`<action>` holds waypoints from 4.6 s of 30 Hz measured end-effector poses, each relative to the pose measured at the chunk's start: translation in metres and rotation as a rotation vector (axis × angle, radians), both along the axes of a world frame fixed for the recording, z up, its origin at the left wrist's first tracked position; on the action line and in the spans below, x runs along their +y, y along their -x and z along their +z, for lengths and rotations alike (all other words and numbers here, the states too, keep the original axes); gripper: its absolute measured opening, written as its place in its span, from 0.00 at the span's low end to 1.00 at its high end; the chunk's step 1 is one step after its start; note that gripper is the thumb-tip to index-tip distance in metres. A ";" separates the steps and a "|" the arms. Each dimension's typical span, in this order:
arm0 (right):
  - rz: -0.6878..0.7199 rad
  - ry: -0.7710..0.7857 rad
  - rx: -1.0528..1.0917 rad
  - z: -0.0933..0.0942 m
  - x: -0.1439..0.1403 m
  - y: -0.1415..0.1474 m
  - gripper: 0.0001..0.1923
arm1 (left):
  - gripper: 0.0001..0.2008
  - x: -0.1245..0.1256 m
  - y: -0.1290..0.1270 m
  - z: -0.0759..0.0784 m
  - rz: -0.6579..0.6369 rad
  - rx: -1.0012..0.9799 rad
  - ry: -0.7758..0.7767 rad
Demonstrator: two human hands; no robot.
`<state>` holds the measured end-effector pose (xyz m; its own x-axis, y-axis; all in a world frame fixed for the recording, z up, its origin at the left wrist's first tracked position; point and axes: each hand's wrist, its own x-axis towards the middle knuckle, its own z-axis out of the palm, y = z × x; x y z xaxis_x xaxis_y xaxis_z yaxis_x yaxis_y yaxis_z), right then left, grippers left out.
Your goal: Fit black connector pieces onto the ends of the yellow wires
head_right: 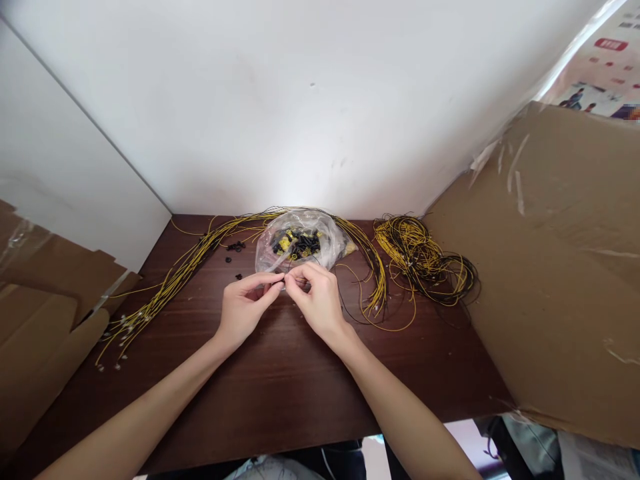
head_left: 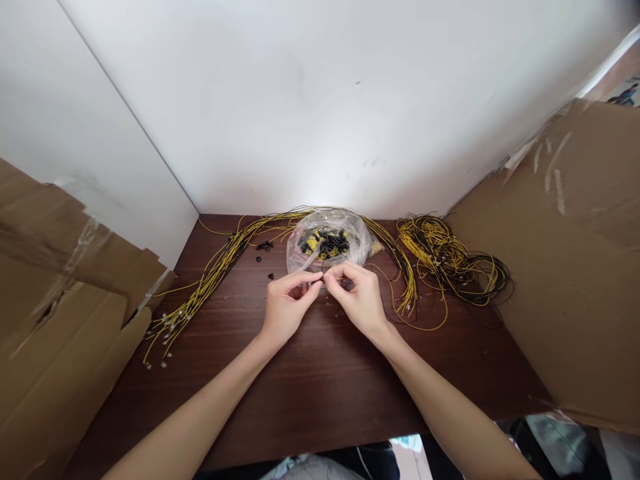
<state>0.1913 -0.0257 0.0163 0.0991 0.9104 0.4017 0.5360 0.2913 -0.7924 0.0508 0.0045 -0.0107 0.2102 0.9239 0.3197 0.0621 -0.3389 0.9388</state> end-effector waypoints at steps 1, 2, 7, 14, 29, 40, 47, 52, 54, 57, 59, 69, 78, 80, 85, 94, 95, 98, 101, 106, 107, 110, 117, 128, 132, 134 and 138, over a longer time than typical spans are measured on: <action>-0.007 0.000 0.001 0.000 0.000 0.000 0.08 | 0.06 0.000 0.000 0.000 0.003 0.010 0.003; -0.015 0.002 0.000 0.000 0.000 0.000 0.08 | 0.06 -0.001 -0.001 0.000 0.011 0.020 0.010; -0.031 0.017 0.011 -0.001 0.001 -0.001 0.07 | 0.08 -0.001 -0.002 0.003 0.066 0.041 0.063; -0.003 0.008 -0.013 -0.001 0.001 -0.002 0.05 | 0.10 -0.002 -0.001 0.004 0.099 0.088 0.054; -0.076 0.048 0.065 -0.003 0.001 0.000 0.06 | 0.10 -0.005 -0.003 -0.002 0.007 0.061 -0.126; -0.019 0.062 0.030 -0.002 0.001 -0.003 0.07 | 0.10 -0.002 0.000 -0.002 -0.001 0.105 -0.129; 0.006 0.072 0.085 -0.006 0.005 -0.005 0.06 | 0.11 0.002 -0.004 0.006 -0.033 -0.072 0.258; 0.015 0.051 0.037 -0.006 0.004 -0.005 0.06 | 0.10 0.004 -0.005 0.010 -0.014 -0.133 0.303; 0.006 0.029 -0.002 -0.005 0.004 -0.005 0.06 | 0.10 0.004 -0.005 0.009 -0.008 -0.135 0.304; 0.004 0.019 -0.039 -0.003 0.003 -0.005 0.06 | 0.10 0.003 -0.005 0.008 -0.010 -0.138 0.306; 0.006 0.022 -0.042 -0.003 0.004 -0.005 0.06 | 0.11 0.003 -0.005 0.009 -0.013 -0.140 0.313; 0.001 0.082 0.026 -0.006 0.004 -0.005 0.07 | 0.12 0.002 -0.005 0.008 -0.006 -0.067 0.326; -0.019 0.128 0.083 -0.006 0.004 -0.003 0.07 | 0.12 -0.001 -0.003 0.004 0.004 -0.001 0.276; -0.010 0.124 0.097 -0.006 0.004 -0.003 0.07 | 0.12 -0.001 -0.003 0.003 -0.003 -0.007 0.271; 0.021 0.086 0.106 -0.005 0.004 -0.002 0.07 | 0.13 0.001 -0.003 0.007 -0.022 -0.058 0.275; -0.028 0.118 0.205 -0.001 0.006 -0.006 0.07 | 0.14 0.007 0.003 0.003 -0.036 -0.136 0.257; -0.019 0.137 0.237 -0.001 0.006 -0.007 0.07 | 0.13 0.008 0.003 0.003 -0.044 -0.149 0.262; 0.033 0.193 0.331 -0.004 0.008 -0.007 0.09 | 0.11 0.008 0.004 0.005 -0.069 -0.157 0.266; 0.063 0.234 0.407 -0.004 0.008 -0.005 0.10 | 0.10 0.007 0.003 0.008 -0.086 -0.139 0.241; 0.062 0.246 0.482 -0.002 0.007 -0.002 0.11 | 0.07 0.007 0.005 0.007 -0.070 -0.113 0.167; 0.063 0.249 0.494 -0.001 0.008 -0.002 0.11 | 0.07 0.007 0.005 0.006 -0.064 -0.107 0.149; 0.059 0.258 0.519 -0.001 0.008 -0.002 0.11 | 0.07 0.007 0.006 0.006 -0.048 -0.083 0.112; 0.042 0.250 0.488 -0.005 0.008 -0.002 0.12 | 0.09 0.005 0.005 0.006 -0.033 -0.039 0.071; 0.056 0.254 0.481 -0.007 0.008 -0.001 0.12 | 0.09 0.004 0.005 0.006 -0.015 -0.029 0.093; 0.067 0.250 0.483 -0.008 0.008 0.000 0.11 | 0.08 0.003 0.005 0.007 -0.010 -0.010 0.098; 0.073 0.250 0.472 -0.008 0.008 0.000 0.11 | 0.08 0.003 0.005 0.008 -0.010 -0.005 0.102; 0.085 0.250 0.459 -0.008 0.008 0.000 0.12 | 0.08 0.004 0.005 0.009 0.009 0.005 0.122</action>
<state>0.1911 -0.0180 0.0083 0.1354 0.9853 0.1041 0.0999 0.0909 -0.9908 0.0462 0.0083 -0.0021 0.2035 0.9577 0.2034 0.0695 -0.2214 0.9727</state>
